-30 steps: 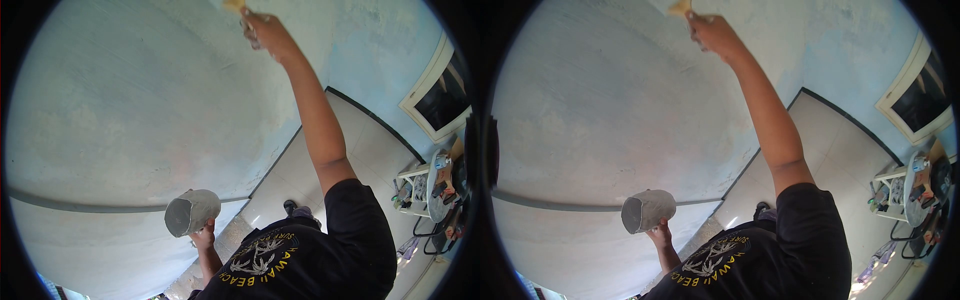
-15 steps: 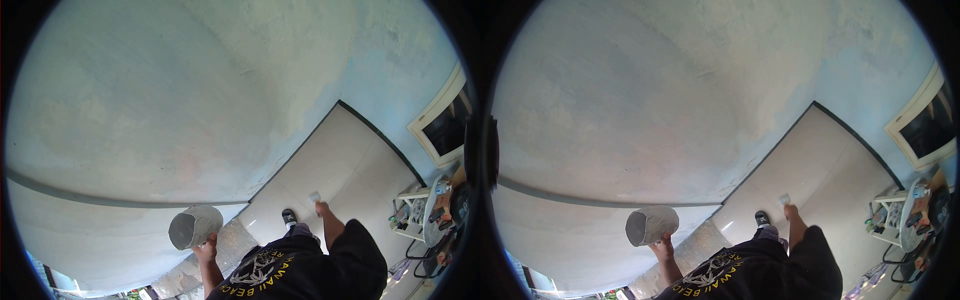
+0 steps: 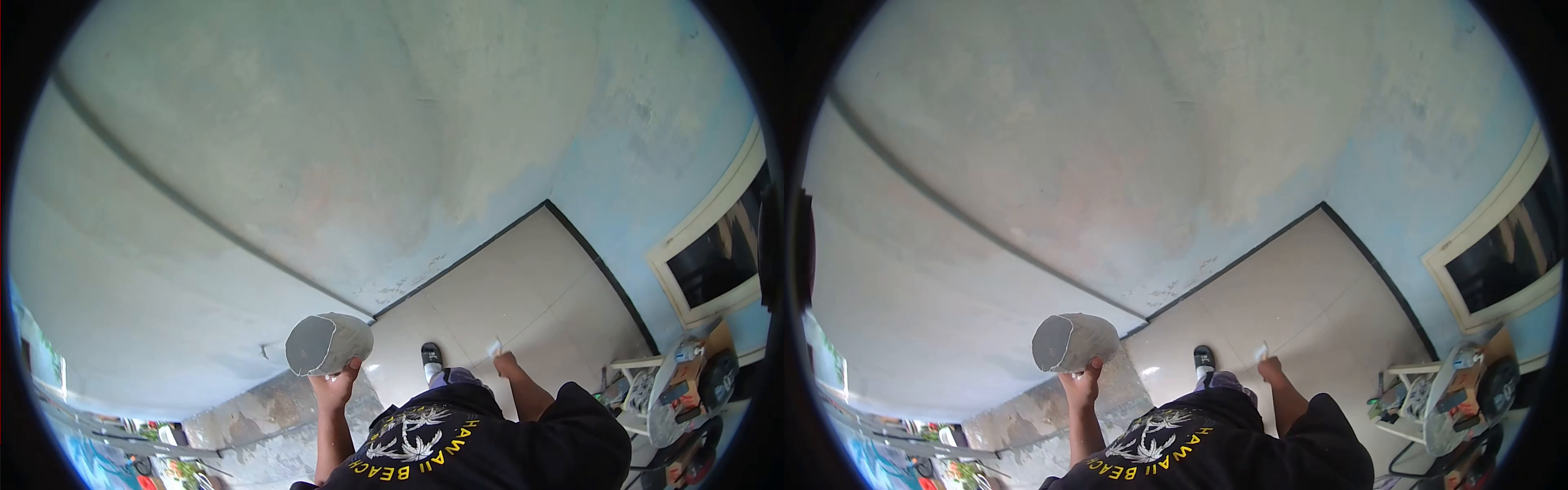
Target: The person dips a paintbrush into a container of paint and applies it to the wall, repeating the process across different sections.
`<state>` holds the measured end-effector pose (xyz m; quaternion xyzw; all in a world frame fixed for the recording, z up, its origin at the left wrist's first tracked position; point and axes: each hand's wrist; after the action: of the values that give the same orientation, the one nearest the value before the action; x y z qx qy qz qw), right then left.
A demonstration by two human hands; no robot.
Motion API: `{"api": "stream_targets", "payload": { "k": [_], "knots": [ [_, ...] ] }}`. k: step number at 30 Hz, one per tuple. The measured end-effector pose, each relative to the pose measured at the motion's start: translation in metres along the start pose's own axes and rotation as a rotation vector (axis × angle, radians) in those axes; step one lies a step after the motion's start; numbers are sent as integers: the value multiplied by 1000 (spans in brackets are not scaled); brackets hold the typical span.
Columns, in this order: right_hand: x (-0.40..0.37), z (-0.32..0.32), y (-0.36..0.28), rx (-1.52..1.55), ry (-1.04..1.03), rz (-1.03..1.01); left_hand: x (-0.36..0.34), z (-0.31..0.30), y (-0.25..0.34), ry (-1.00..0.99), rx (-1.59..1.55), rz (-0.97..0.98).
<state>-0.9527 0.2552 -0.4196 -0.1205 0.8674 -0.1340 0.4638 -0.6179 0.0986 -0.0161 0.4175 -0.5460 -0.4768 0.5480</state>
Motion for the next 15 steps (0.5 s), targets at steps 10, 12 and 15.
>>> {"api": "stream_targets", "payload": {
  "k": [10,12,15],
  "knots": [
    [-282,-168,-209,507,-176,-1236,-145,-41,57,104,212,312],
    [-345,-187,-210,577,-186,-1391,-171,-49,68,159,248,330],
    [-420,-198,-211,675,-272,-1510,-198,-57,80,205,191,329]
  ]
}}
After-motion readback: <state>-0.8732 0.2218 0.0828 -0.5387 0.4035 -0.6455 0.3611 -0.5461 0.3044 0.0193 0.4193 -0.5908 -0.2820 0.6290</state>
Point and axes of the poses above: each hand's wrist, its own x-axis towards the middle knuckle, its own z-axis out of the palm, y = z × x, and after that the axes turned 6 degrees about -x, right-handed
